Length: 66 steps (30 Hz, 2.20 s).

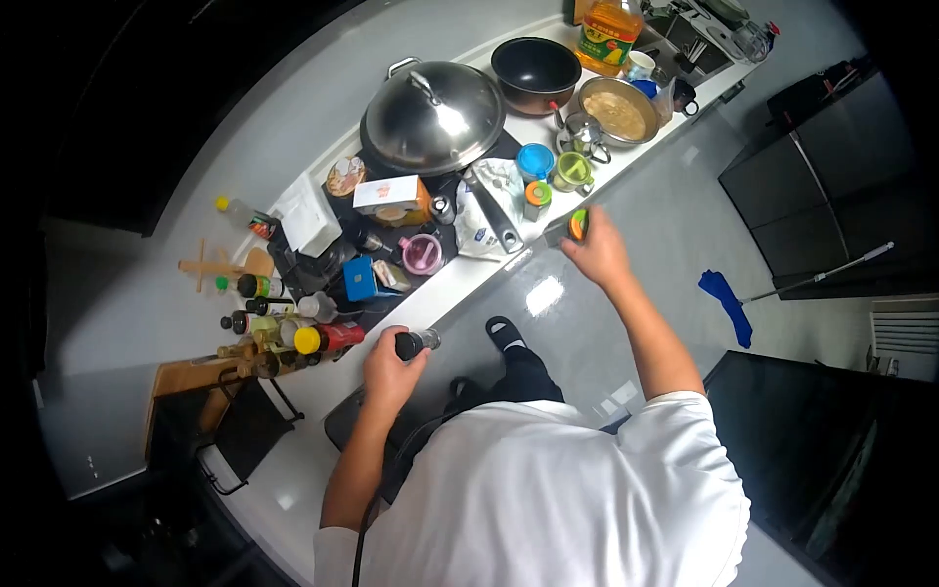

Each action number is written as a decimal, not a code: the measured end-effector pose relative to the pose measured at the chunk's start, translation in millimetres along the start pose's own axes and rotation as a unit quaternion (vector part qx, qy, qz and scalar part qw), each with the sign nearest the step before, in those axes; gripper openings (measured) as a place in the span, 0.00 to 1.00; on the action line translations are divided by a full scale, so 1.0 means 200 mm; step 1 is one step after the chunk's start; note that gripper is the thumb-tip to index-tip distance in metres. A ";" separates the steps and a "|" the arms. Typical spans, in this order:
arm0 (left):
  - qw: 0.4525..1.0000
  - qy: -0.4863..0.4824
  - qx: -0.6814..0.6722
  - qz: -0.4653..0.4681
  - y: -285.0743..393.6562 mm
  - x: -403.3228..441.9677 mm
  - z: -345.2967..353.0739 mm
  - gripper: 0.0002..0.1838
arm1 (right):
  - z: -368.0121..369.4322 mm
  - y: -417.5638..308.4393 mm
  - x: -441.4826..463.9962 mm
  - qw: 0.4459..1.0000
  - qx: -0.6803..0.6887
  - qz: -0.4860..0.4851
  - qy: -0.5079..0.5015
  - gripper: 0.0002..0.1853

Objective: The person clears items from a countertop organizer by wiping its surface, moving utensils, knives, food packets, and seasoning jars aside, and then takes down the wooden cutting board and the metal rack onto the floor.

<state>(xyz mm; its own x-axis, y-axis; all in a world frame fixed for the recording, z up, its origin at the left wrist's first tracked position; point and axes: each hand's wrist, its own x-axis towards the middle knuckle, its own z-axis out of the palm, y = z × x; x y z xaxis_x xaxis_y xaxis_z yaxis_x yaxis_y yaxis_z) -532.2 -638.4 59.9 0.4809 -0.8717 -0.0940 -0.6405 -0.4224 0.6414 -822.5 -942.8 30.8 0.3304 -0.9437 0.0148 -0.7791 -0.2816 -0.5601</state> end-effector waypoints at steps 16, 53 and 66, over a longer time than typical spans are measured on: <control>0.977 0.079 -0.016 0.196 0.90 0.84 -0.08 0.25 | 0.01 -0.06 1.19 0.988 -0.064 -0.141 0.007 0.32; 0.997 0.075 -0.013 0.029 1.51 1.63 0.86 0.52 | -0.27 0.23 1.41 0.825 0.332 -0.277 -0.364 0.42; 0.993 0.100 -0.007 0.057 1.34 1.67 0.89 0.56 | -0.27 0.12 1.58 0.835 0.195 -0.404 -0.318 0.28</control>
<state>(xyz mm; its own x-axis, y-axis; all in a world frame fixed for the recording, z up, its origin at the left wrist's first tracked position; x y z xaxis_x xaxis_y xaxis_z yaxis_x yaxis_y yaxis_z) -649.7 -1087.2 64.4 0.5154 -0.8467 0.1319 -0.6900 -0.3188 0.6498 -765.7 -1257.7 66.1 0.9770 -0.1548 0.1464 0.0282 -0.5872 -0.8089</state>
